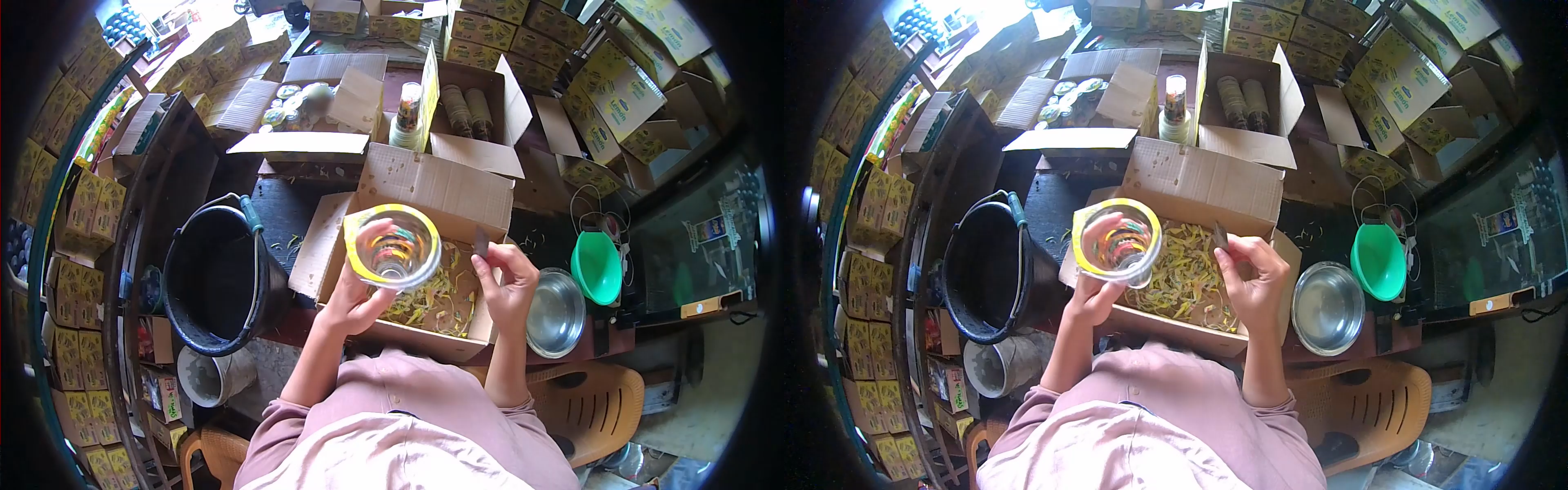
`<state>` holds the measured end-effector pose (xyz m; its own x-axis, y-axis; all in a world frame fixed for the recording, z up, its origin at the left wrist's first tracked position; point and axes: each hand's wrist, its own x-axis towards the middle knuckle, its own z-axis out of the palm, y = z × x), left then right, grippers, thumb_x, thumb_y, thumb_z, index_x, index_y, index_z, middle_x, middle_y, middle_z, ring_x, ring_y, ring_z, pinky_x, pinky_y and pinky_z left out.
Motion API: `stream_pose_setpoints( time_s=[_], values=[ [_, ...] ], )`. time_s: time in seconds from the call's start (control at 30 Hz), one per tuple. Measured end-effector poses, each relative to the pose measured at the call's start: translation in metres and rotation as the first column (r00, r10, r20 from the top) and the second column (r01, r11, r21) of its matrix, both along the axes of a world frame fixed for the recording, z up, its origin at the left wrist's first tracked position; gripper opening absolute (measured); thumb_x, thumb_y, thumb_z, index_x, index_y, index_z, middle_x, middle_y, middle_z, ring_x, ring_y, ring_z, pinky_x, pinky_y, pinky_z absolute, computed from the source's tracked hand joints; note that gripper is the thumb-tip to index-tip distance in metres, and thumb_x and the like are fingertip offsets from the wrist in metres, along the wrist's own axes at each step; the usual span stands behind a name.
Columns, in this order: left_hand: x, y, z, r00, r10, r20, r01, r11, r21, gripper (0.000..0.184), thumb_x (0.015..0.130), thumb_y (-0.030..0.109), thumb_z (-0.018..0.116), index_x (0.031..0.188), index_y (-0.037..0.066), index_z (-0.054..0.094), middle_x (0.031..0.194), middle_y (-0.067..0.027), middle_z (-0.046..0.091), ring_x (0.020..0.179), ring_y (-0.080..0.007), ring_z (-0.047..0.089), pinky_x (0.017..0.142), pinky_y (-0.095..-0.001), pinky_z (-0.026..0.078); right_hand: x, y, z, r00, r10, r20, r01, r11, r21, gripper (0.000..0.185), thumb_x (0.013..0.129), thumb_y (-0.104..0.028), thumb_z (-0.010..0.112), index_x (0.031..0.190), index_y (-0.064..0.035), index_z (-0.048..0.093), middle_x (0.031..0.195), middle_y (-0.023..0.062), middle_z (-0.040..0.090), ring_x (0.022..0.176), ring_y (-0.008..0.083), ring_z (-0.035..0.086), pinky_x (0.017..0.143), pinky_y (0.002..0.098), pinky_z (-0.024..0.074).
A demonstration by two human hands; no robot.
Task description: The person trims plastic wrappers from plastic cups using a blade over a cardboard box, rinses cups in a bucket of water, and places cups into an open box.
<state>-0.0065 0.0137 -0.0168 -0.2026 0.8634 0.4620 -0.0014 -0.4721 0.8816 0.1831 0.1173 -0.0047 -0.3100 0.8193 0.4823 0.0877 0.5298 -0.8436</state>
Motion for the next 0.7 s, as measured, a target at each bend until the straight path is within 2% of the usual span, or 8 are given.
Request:
stream_pose_setpoints(
  time_s=[0.03, 0.1, 0.13, 0.23, 0.33, 0.43, 0.57, 0.7],
  values=[
    [0.007, 0.001, 0.001, 0.993, 0.095, 0.068, -0.095, 0.995, -0.002, 0.067, 0.071, 0.001, 0.061, 0.128, 0.001, 0.026, 0.123, -0.0140, 0.034, 0.112, -0.0210, 0.041, 0.095, -0.0319, 0.034, -0.003, -0.003, 0.005, 0.997, -0.005, -0.074, 0.004, 1.000, -0.001, 0.016, 0.070, 0.006, 0.065, 0.085, 0.0014, 0.063, 0.075, 0.0071, 0.060, 0.066, 0.0115, 0.058, 0.061, 0.0210, 0.0457],
    [0.010, 0.003, 0.001, 0.982, 0.184, -0.039, -0.183, 0.983, 0.034, 0.072, 0.066, 0.005, 0.071, 0.124, 0.001, 0.029, 0.122, -0.0130, 0.035, 0.109, -0.0211, 0.045, 0.092, -0.0320, 0.038, -0.008, -0.008, 0.011, 0.990, 0.015, -0.142, -0.013, 1.000, 0.012, 0.017, 0.071, 0.006, 0.065, 0.087, 0.0015, 0.062, 0.074, 0.0068, 0.058, 0.067, 0.0111, 0.056, 0.060, 0.0216, 0.0447],
    [0.008, 0.003, -0.004, 0.943, 0.287, -0.169, -0.282, 0.958, 0.054, 0.077, 0.060, 0.007, 0.077, 0.121, 0.002, 0.032, 0.119, -0.0127, 0.037, 0.105, -0.0218, 0.048, 0.089, -0.0325, 0.041, -0.009, -0.010, 0.013, 0.988, 0.023, -0.151, -0.016, 0.999, 0.044, 0.018, 0.071, 0.006, 0.065, 0.088, 0.0015, 0.062, 0.074, 0.0069, 0.057, 0.066, 0.0110, 0.055, 0.059, 0.0218, 0.0445],
    [0.014, 0.001, 0.008, 0.940, 0.315, -0.128, -0.315, 0.949, 0.024, 0.073, 0.058, 0.006, 0.078, 0.115, 0.003, 0.034, 0.111, -0.0114, 0.044, 0.101, -0.0203, 0.050, 0.084, -0.0327, 0.044, -0.018, -0.024, 0.019, 0.985, 0.008, -0.170, 0.016, 0.990, 0.138, 0.019, 0.069, 0.006, 0.067, 0.086, 0.0010, 0.062, 0.073, 0.0074, 0.058, 0.064, 0.0116, 0.055, 0.058, 0.0222, 0.0434],
    [0.009, 0.003, 0.008, 0.770, 0.468, -0.434, -0.432, 0.883, 0.185, 0.074, 0.057, 0.004, 0.077, 0.115, 0.004, 0.031, 0.108, -0.0113, 0.046, 0.099, -0.0190, 0.052, 0.079, -0.0301, 0.046, -0.027, -0.037, 0.023, 0.974, 0.001, -0.227, 0.046, 0.978, 0.202, 0.019, 0.067, 0.006, 0.068, 0.083, -0.0005, 0.061, 0.070, 0.0072, 0.058, 0.061, 0.0128, 0.055, 0.055, 0.0223, 0.0425],
    [0.018, 0.007, -0.005, 0.915, 0.379, -0.137, -0.363, 0.923, 0.129, 0.078, 0.057, 0.003, 0.077, 0.117, 0.005, 0.027, 0.108, -0.0125, 0.046, 0.099, -0.0196, 0.051, 0.078, -0.0302, 0.046, -0.032, -0.044, 0.022, 0.972, 0.014, -0.235, 0.050, 0.963, 0.264, 0.018, 0.067, 0.006, 0.069, 0.082, -0.0003, 0.061, 0.069, 0.0080, 0.057, 0.059, 0.0130, 0.054, 0.052, 0.0225, 0.0419],
    [0.021, 0.004, 0.006, 0.907, 0.387, -0.163, -0.360, 0.916, 0.175, 0.078, 0.061, 0.006, 0.075, 0.121, 0.004, 0.026, 0.112, -0.0144, 0.041, 0.102, -0.0231, 0.047, 0.083, -0.0351, 0.043, -0.037, -0.048, 0.021, 0.969, 0.028, -0.245, 0.046, 0.956, 0.290, 0.016, 0.066, 0.006, 0.068, 0.079, 0.0003, 0.059, 0.067, 0.0089, 0.056, 0.056, 0.0136, 0.054, 0.050, 0.0227, 0.0416],
    [0.018, -0.001, 0.005, 0.896, 0.363, -0.254, -0.357, 0.931, 0.073, 0.076, 0.065, 0.007, 0.071, 0.125, 0.001, 0.025, 0.114, -0.0155, 0.038, 0.104, -0.0255, 0.046, 0.085, -0.0357, 0.041, -0.039, -0.050, 0.021, 0.970, 0.006, -0.245, 0.071, 0.950, 0.305, 0.017, 0.065, 0.007, 0.068, 0.077, 0.0004, 0.058, 0.066, 0.0088, 0.056, 0.054, 0.0138, 0.054, 0.048, 0.0228, 0.0416]
  ],
)
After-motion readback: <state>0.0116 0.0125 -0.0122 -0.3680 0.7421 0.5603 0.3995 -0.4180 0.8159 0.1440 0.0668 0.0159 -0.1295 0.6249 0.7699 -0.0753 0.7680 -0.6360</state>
